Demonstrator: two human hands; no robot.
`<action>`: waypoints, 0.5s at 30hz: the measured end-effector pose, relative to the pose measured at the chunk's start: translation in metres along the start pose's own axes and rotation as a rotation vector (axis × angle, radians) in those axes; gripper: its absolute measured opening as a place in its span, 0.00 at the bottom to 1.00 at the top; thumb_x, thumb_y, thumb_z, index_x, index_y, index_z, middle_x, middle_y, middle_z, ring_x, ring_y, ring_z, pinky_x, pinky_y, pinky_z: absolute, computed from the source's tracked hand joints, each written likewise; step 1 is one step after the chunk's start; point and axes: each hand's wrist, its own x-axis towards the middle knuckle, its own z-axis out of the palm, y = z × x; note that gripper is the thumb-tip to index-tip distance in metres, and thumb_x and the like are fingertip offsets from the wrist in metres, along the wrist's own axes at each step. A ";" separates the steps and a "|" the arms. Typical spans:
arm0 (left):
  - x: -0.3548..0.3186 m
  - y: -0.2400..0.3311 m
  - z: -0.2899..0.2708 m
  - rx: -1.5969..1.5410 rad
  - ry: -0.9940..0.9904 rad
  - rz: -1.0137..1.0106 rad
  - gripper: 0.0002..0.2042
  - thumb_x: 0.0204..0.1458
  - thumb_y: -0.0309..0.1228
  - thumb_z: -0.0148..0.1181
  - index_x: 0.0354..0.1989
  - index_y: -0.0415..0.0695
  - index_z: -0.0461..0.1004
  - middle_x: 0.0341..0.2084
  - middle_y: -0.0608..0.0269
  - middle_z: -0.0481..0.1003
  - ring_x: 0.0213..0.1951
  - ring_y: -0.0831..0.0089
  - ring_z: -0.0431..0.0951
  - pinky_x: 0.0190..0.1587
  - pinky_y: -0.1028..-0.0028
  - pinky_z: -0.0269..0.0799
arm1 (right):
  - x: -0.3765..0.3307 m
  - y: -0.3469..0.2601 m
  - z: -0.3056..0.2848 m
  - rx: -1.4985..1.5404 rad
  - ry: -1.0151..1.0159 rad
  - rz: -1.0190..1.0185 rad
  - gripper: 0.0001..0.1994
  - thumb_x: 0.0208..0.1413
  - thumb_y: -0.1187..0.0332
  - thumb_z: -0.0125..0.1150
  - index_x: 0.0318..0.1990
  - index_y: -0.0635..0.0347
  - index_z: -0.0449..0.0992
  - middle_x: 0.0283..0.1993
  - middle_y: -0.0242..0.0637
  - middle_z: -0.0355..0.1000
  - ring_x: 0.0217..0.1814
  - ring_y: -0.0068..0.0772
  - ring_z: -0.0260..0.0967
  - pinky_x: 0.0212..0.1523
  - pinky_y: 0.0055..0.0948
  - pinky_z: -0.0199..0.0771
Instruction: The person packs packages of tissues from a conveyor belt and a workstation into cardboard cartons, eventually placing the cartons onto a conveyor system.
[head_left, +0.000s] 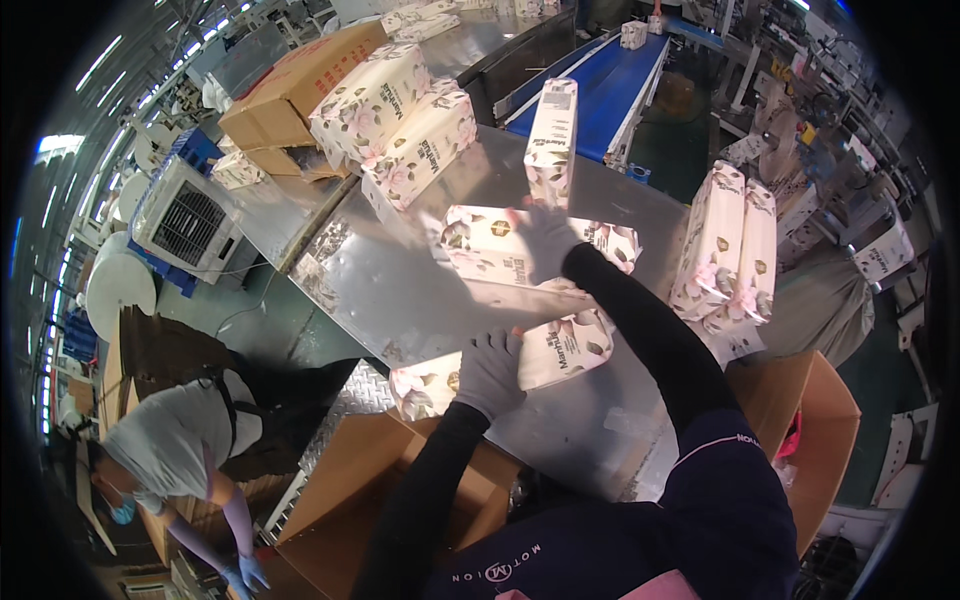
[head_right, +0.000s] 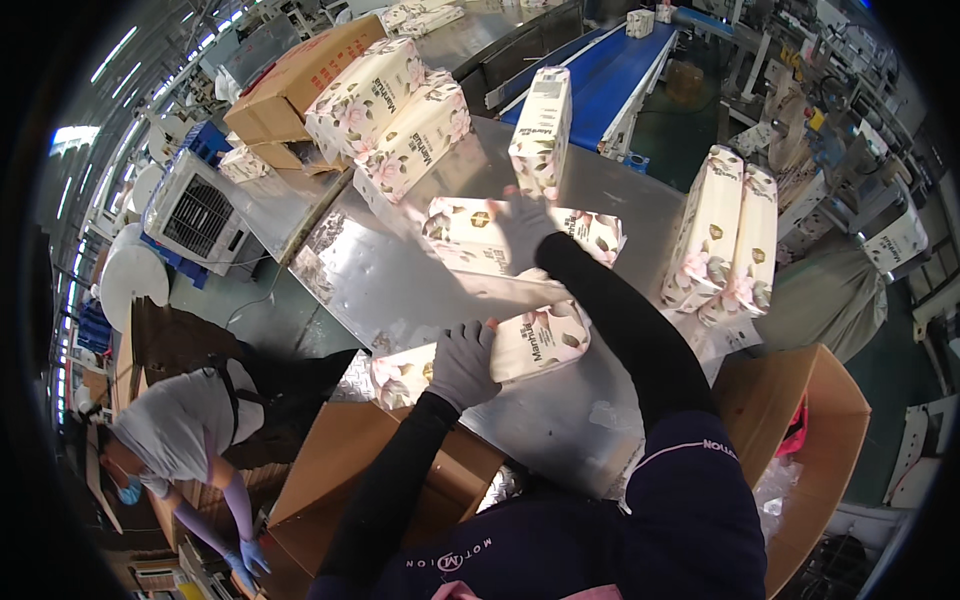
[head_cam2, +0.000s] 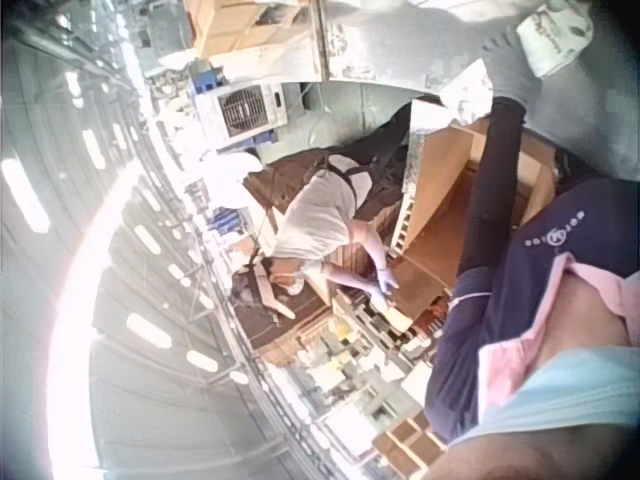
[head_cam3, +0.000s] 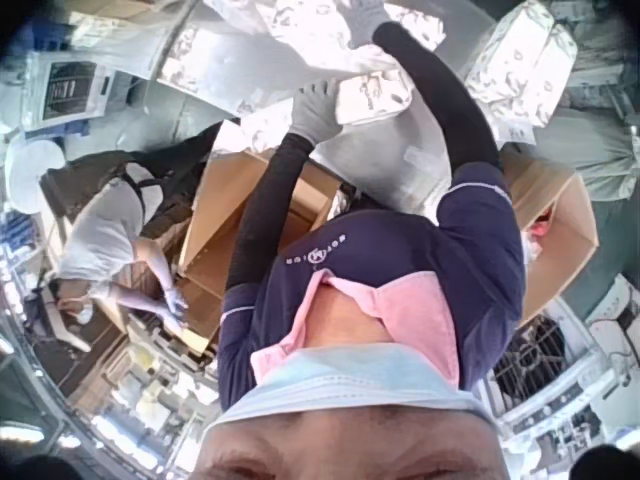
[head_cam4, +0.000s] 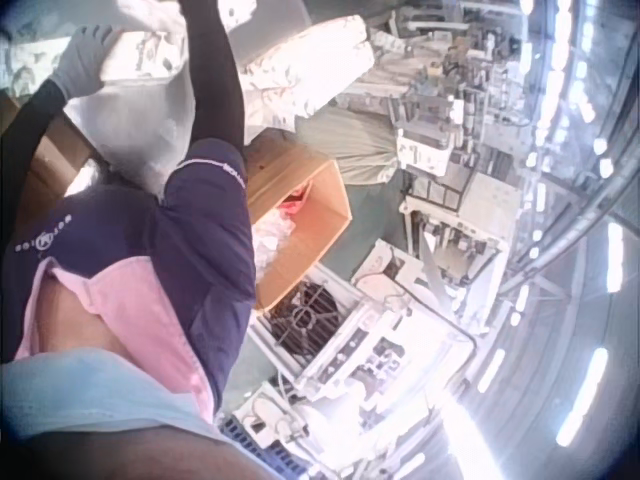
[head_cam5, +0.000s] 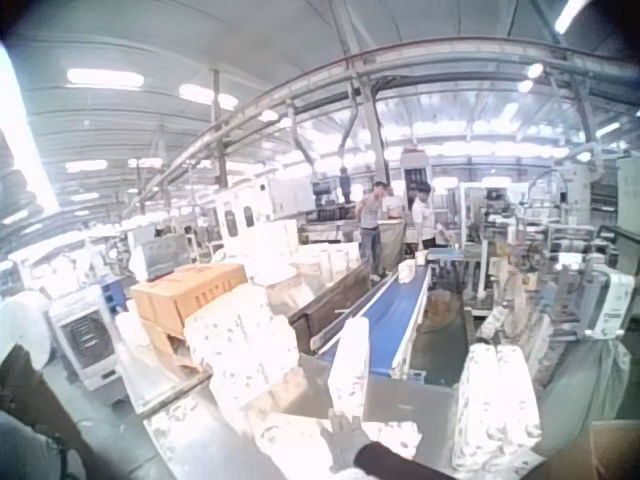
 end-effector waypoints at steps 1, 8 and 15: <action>-0.007 0.003 0.001 -0.008 0.024 0.010 0.37 0.41 0.42 0.62 0.62 0.39 0.61 0.41 0.57 0.67 0.44 0.61 0.67 0.47 0.65 0.60 | -0.021 0.011 -0.023 -0.072 -0.098 0.111 0.58 0.29 0.52 0.74 0.70 0.57 0.47 0.65 0.59 0.54 0.68 0.56 0.53 0.63 0.55 0.53; -0.103 0.019 -0.104 -0.105 0.534 0.213 0.33 0.34 0.26 0.59 0.56 0.37 0.63 0.38 0.53 0.65 0.42 0.57 0.67 0.45 0.59 0.61 | -0.081 0.040 -0.042 0.291 -0.193 0.529 0.41 0.35 0.51 0.72 0.57 0.65 0.64 0.51 0.53 0.72 0.53 0.51 0.72 0.52 0.36 0.73; -0.324 -0.012 -0.136 -0.292 0.587 -0.522 0.36 0.47 0.32 0.68 0.62 0.35 0.56 0.50 0.48 0.67 0.52 0.57 0.69 0.52 0.56 0.66 | -0.120 -0.046 0.002 2.336 -0.608 0.353 0.23 0.59 0.57 0.51 0.54 0.67 0.70 0.41 0.43 0.76 0.39 0.34 0.75 0.38 0.35 0.79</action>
